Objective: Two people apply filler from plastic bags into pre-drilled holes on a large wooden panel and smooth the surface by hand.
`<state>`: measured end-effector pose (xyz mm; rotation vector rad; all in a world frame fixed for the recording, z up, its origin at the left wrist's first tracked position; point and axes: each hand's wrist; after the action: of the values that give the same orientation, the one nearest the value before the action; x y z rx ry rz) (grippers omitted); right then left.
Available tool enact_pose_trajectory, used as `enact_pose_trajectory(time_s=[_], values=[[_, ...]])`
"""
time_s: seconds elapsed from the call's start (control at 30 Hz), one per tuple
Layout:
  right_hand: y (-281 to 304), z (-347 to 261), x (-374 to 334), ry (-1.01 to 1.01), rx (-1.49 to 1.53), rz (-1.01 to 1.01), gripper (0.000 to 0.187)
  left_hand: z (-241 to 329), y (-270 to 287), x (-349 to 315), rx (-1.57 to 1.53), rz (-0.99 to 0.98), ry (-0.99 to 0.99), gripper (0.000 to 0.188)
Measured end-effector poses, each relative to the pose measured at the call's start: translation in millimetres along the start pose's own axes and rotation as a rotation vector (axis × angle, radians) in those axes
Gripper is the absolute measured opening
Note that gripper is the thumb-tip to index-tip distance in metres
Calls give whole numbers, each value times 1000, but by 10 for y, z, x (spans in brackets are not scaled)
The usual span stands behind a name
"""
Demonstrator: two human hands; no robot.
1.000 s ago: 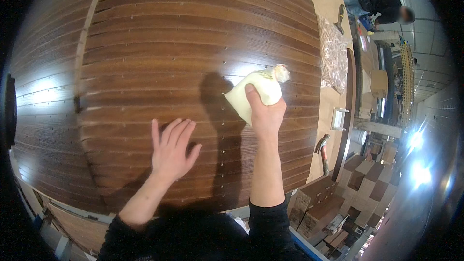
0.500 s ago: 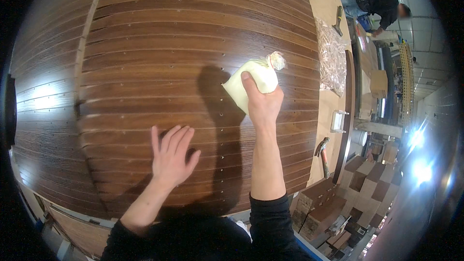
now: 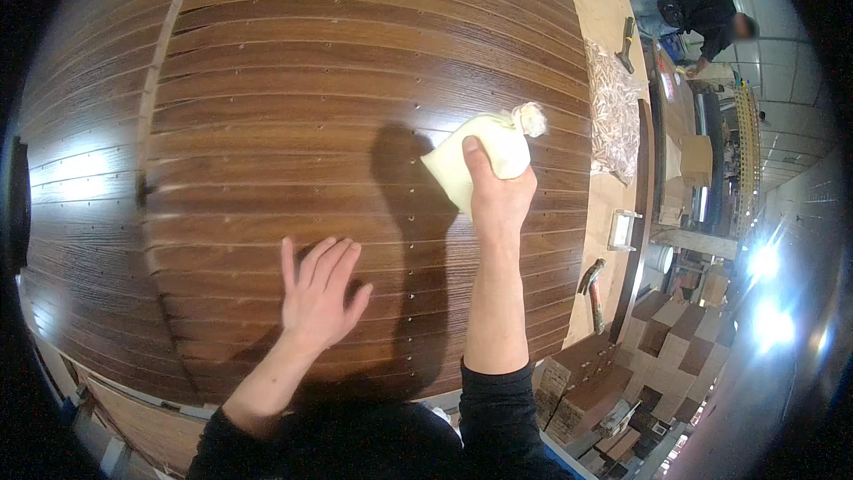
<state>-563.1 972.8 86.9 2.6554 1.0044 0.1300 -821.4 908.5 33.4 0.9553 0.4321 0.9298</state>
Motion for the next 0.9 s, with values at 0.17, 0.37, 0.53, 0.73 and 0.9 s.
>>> enact_pose_trajectory(time_s=[0.17, 0.37, 0.53, 0.73, 0.9], values=[[-109, -83, 163, 17, 8, 9, 34, -3, 2, -6, 5, 2, 4, 59], [-197, -54, 247, 16, 29, -37, 35, 4, -4, -4, 11, 12, 1, 59], [-279, -33, 268, 16, 36, -60, 37, -9, 7, -7, 9, 7, 3, 58], [-311, 22, 281, 30, -16, -72, 36, -19, 9, -3, 3, 4, 6, 57], [-229, -54, 283, 45, -12, -37, 37, -6, 4, 8, -6, 10, 1, 58]])
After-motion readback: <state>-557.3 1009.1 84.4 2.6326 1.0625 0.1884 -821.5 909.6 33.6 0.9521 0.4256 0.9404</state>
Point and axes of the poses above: each hand's wrist, its own x-axis towards the middle knuckle, its own y-axis out of the back of the hand, z = x × y, and after that the axes turned 3 degrees about x, right-handed
